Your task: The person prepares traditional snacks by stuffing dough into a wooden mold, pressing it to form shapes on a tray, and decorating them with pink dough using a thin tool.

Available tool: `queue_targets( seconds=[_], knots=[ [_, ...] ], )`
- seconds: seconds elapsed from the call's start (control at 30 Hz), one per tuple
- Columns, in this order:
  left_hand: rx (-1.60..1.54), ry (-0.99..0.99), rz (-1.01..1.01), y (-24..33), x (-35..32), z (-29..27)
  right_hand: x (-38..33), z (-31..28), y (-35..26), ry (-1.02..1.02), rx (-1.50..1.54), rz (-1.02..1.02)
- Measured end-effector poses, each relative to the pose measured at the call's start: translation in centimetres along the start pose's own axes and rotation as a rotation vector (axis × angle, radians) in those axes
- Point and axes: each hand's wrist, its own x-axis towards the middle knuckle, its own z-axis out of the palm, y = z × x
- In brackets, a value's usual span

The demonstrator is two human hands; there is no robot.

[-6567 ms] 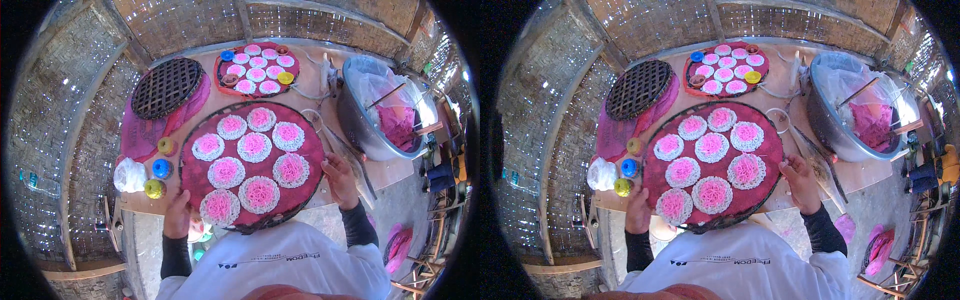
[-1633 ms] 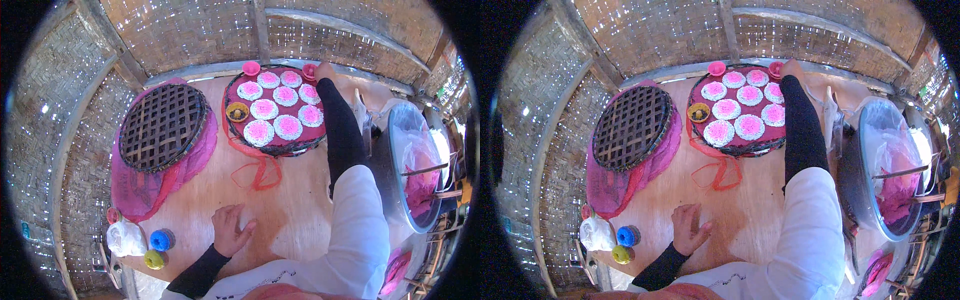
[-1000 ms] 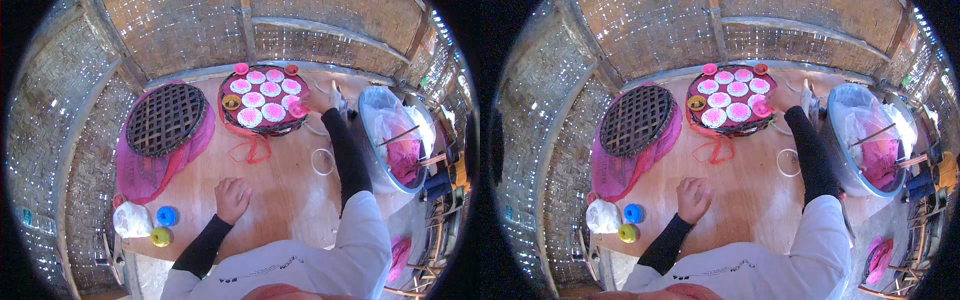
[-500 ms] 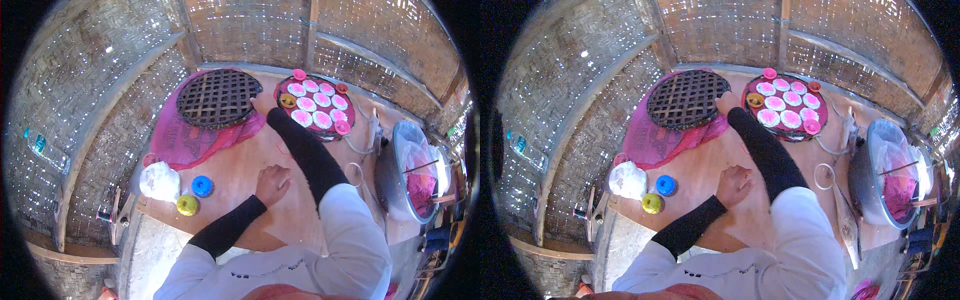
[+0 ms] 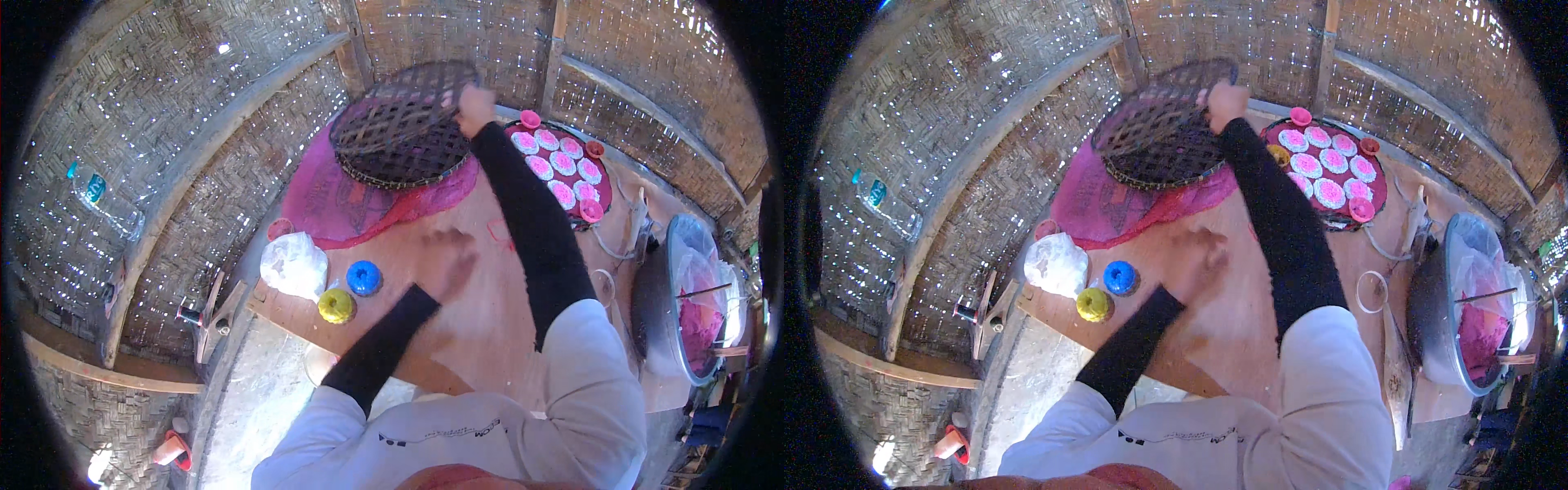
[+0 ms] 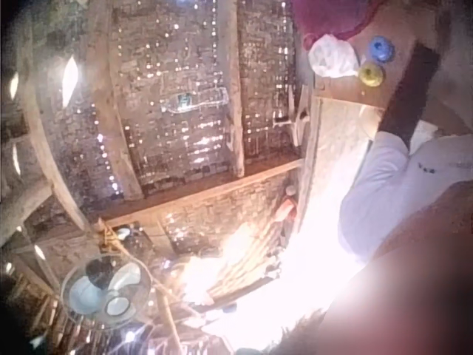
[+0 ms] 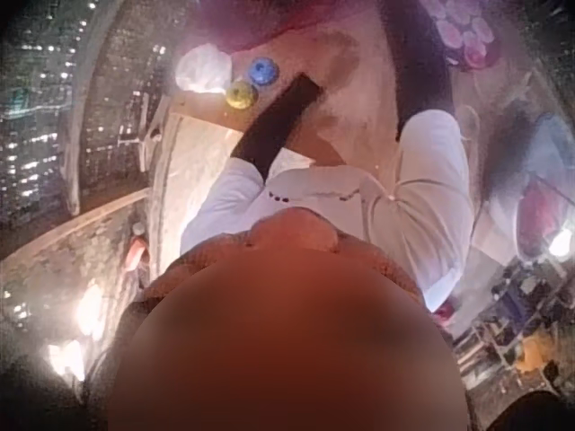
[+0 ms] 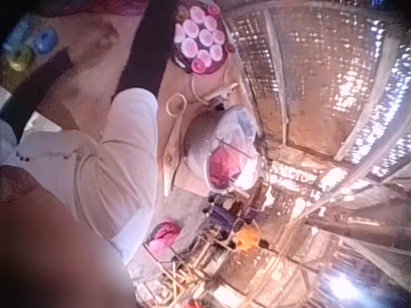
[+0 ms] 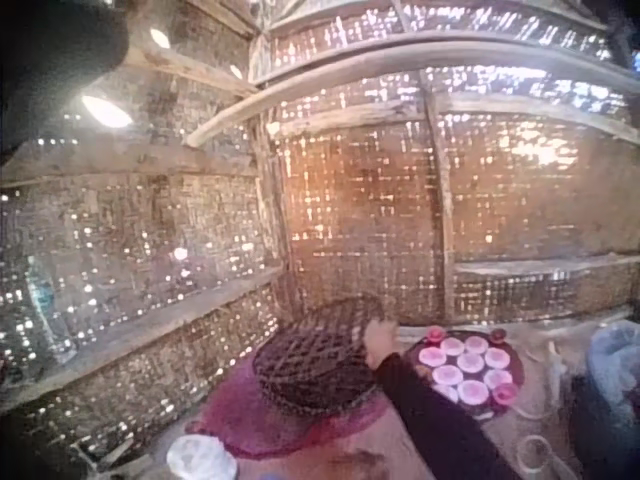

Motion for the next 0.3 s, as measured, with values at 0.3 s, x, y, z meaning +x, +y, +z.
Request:
queue_targets(
  seconds=[0.3],
  knots=[
    [0.530,-0.173,-0.343,-16.3,4.2,-4.7,-16.4,-20.9,5.8,0.537,1.427,0.550]
  ],
)
